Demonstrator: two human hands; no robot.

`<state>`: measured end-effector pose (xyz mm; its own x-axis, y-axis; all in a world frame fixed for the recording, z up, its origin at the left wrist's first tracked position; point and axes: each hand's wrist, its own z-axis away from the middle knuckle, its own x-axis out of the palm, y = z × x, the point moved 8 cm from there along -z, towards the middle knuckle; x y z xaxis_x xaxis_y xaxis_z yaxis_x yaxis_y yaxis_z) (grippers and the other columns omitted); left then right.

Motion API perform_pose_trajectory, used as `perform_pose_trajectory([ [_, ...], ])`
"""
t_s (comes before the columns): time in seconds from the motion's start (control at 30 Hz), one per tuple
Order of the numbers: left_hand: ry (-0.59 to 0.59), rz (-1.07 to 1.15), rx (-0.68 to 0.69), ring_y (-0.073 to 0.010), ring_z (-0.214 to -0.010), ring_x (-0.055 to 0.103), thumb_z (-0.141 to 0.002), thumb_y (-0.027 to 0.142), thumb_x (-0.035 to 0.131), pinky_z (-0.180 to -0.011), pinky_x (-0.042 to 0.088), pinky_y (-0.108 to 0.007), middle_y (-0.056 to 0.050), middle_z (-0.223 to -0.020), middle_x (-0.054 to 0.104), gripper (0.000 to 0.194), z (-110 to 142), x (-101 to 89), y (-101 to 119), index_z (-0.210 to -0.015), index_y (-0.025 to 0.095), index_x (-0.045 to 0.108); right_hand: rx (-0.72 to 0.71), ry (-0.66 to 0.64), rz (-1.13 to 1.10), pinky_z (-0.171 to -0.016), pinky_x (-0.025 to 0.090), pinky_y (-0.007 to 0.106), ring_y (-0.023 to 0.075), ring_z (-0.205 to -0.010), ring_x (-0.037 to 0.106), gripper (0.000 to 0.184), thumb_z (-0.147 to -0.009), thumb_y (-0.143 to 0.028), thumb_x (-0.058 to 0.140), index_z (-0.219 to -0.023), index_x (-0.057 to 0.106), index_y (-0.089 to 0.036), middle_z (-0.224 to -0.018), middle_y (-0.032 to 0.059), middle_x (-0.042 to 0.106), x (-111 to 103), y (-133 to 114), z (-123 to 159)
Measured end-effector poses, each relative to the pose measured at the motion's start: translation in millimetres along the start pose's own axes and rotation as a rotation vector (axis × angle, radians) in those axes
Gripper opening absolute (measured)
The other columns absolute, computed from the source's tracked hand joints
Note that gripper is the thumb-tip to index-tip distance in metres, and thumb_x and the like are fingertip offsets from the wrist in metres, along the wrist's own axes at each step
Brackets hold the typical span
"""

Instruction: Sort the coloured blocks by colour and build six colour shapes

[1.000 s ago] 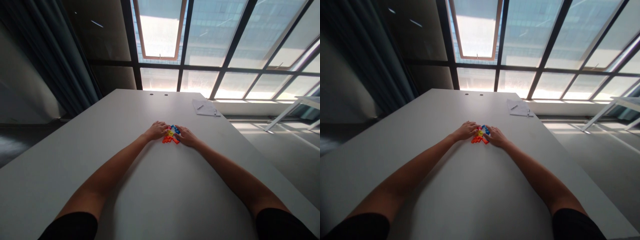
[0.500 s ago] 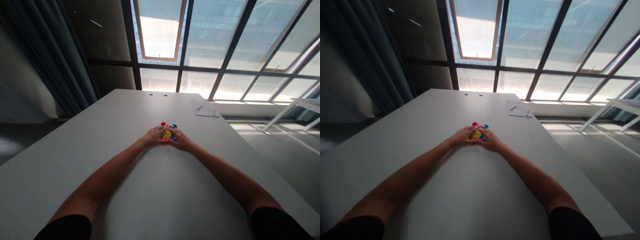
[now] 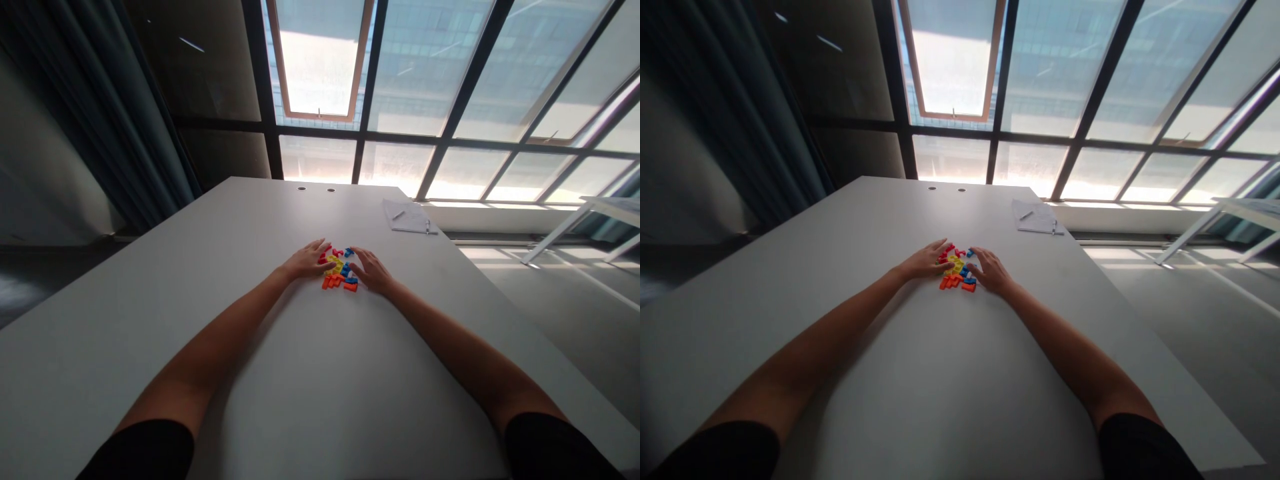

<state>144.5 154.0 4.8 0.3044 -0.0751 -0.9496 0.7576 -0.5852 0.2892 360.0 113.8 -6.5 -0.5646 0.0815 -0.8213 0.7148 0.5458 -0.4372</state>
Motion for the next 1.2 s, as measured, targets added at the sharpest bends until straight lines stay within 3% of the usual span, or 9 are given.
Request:
perform_pose_trajectory([
  [0.17,-0.08,-0.011,0.007,-0.0343,-0.173,0.037,-0.104,0.087,0.049,-0.141,0.031,-0.044,-0.015,-0.187,0.038,0.099,-10,13.0,2,-0.179,0.022,0.041,0.118,-0.138,0.04,-0.141,0.026,0.063,0.0403,-0.174,0.032,0.097,-0.111,-0.088,0.03,-0.179,0.042,-0.021,-0.184,0.0181,0.043,18,24,-6],
  [0.27,-0.035,-0.012,0.027,-0.0366,-0.166,0.047,-0.105,0.084,0.05,-0.137,0.038,-0.047,-0.016,-0.182,0.047,0.095,-3,7.9,9,-0.178,0.023,0.044,0.11,-0.098,0.042,-0.138,0.031,0.064,0.0409,-0.168,0.043,0.091,-0.112,-0.085,0.035,-0.174,0.05,-0.021,-0.176,0.0196,0.054,17,24,-6],
  [0.43,0.04,0.018,0.108,-0.0378,-0.157,0.056,-0.107,0.079,0.051,-0.133,0.044,-0.053,-0.016,-0.17,0.061,0.087,16,-4.0,18,-0.175,0.025,0.049,0.052,0.093,-0.05,-0.129,0.046,0.06,0.0368,-0.147,0.064,0.078,-0.116,-0.077,0.035,-0.158,0.068,-0.02,-0.155,0.0198,0.072,-2,23,-4],
  [0.53,0.087,0.039,0.136,-0.0382,-0.16,0.053,-0.107,0.081,0.052,-0.135,0.042,-0.055,-0.017,-0.174,0.056,0.09,29,-5.7,16,-0.176,0.024,0.048,0.045,0.106,-0.099,-0.13,0.046,0.058,0.036,-0.151,0.063,0.082,-0.115,-0.08,0.035,-0.16,0.066,-0.02,-0.16,0.0197,0.069,-3,25,-3],
  [0.7,0.082,0.066,0.063,-0.0438,-0.169,0.041,-0.093,0.092,0.066,-0.141,0.033,-0.059,-0.021,-0.183,0.043,0.115,50,5.1,3,-0.18,0.02,0.041,0.047,0.005,-0.075,-0.131,0.046,0.058,0.0376,-0.154,0.061,0.082,-0.113,-0.081,0.044,-0.165,0.061,-0.02,-0.164,0.0193,0.066,8,19,-2],
  [0.87,0.067,0.155,0.137,-0.044,-0.163,0.05,-0.086,0.09,0.079,-0.136,0.044,-0.058,-0.021,-0.179,0.049,0.124,61,8.5,13,-0.181,0.022,0.038,-0.044,0.051,-0.047,-0.129,0.048,0.058,0.0364,-0.148,0.066,0.074,-0.116,-0.074,0.043,-0.161,0.066,-0.02,-0.155,0.0193,0.073,2,5,4],
  [1.0,0.127,0.21,0.164,-0.0421,-0.162,0.052,-0.086,0.088,0.08,-0.135,0.046,-0.057,-0.021,-0.178,0.051,0.122,66,0.5,17,-0.181,0.024,0.038,-0.017,0.104,-0.071,-0.129,0.048,0.058,0.0354,-0.149,0.065,0.079,-0.117,-0.077,0.033,-0.162,0.063,-0.02,-0.157,0.0195,0.072,-4,10,5],
  [1.1,0.157,0.196,0.149,-0.0416,-0.165,0.048,-0.088,0.091,0.076,-0.138,0.041,-0.057,-0.02,-0.18,0.047,0.122,68,-1.9,16,-0.181,0.023,0.036,0.01,0.034,-0.05,-0.133,0.044,0.06,0.0372,-0.158,0.058,0.086,-0.115,-0.08,0.032,-0.171,0.055,-0.018,-0.17,0.0209,0.061,2,11,4],
  [1.2,0.127,0.136,0.093,-0.0466,-0.171,0.037,-0.081,0.097,0.077,-0.14,0.035,-0.061,-0.025,-0.185,0.036,0.136,66,2.7,14,-0.182,0.017,0.035,-0.002,-0.1,0.011,-0.137,0.037,0.062,0.0395,-0.165,0.05,0.086,-0.114,-0.078,0.039,-0.174,0.052,-0.018,-0.175,0.0198,0.055,13,6,3],
])
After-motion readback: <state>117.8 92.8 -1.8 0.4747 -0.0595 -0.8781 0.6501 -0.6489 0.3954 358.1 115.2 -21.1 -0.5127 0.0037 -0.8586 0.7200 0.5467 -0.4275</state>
